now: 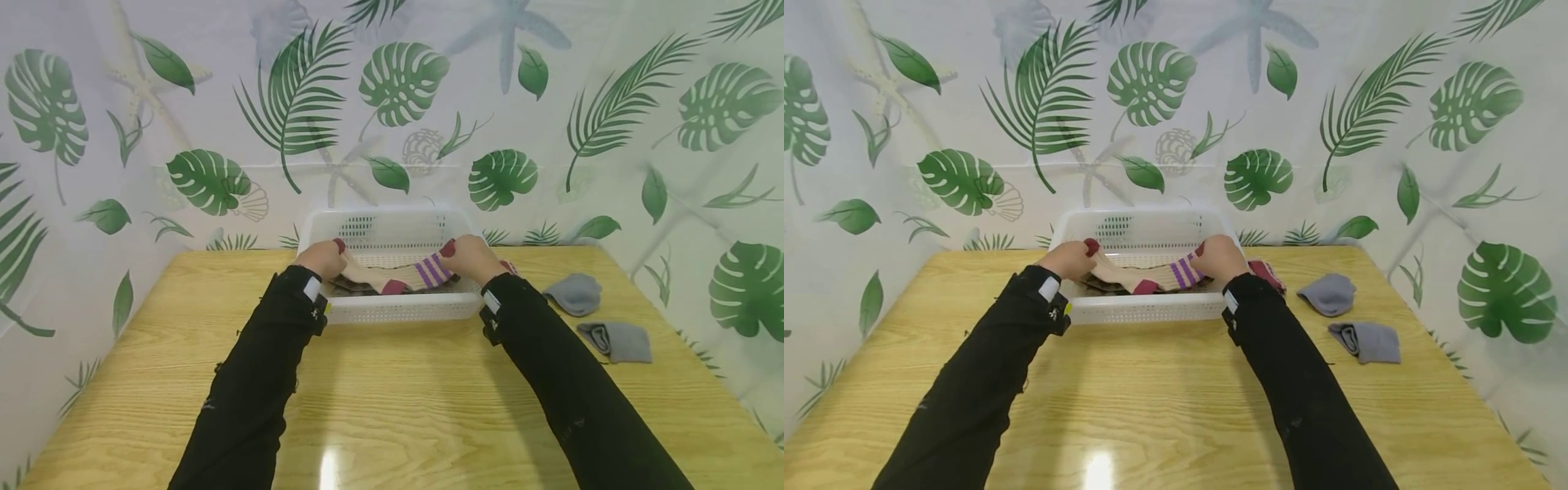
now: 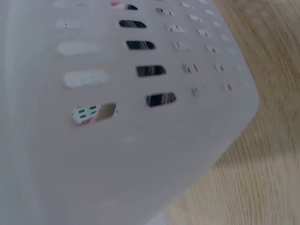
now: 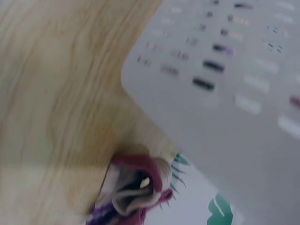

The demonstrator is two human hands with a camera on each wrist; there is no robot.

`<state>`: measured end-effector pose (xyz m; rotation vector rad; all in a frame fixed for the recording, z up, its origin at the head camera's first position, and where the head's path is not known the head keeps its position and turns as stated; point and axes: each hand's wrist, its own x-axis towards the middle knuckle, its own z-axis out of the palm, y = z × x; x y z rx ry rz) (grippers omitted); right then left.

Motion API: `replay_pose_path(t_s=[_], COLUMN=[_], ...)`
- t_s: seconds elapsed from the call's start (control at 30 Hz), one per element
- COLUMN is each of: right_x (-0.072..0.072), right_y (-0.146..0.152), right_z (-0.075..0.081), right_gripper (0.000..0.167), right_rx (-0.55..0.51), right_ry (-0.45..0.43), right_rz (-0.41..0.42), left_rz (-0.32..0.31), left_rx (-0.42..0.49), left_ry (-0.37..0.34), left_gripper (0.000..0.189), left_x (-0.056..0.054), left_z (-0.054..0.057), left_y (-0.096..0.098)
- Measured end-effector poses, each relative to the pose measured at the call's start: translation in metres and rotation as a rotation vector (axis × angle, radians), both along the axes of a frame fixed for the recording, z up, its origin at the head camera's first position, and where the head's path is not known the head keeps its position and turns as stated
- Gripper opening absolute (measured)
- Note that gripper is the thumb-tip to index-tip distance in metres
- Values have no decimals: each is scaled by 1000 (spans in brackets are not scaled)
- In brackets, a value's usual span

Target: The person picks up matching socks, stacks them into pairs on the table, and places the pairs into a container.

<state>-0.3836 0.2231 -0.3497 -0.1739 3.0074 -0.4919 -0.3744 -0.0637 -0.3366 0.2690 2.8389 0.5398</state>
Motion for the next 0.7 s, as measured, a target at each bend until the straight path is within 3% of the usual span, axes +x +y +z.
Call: replay_pose_path(t_s=[0.13, 0.5, 0.7], right_x=[-1, 0, 3], right_y=[2, 2, -2], right_z=[5, 5, 0], right_gripper=[32, 37, 43], right_rx=[-35, -48, 53], right_ry=[32, -11, -70], right_rz=[-4, -6, 81], left_rz=[8, -6, -21], left_rx=[-3, -15, -107], left_ry=[13, 25, 7], left_gripper=[24, 21, 21], left_x=[-2, -9, -12], left_z=[1, -3, -14], left_y=[-3, -5, 2])
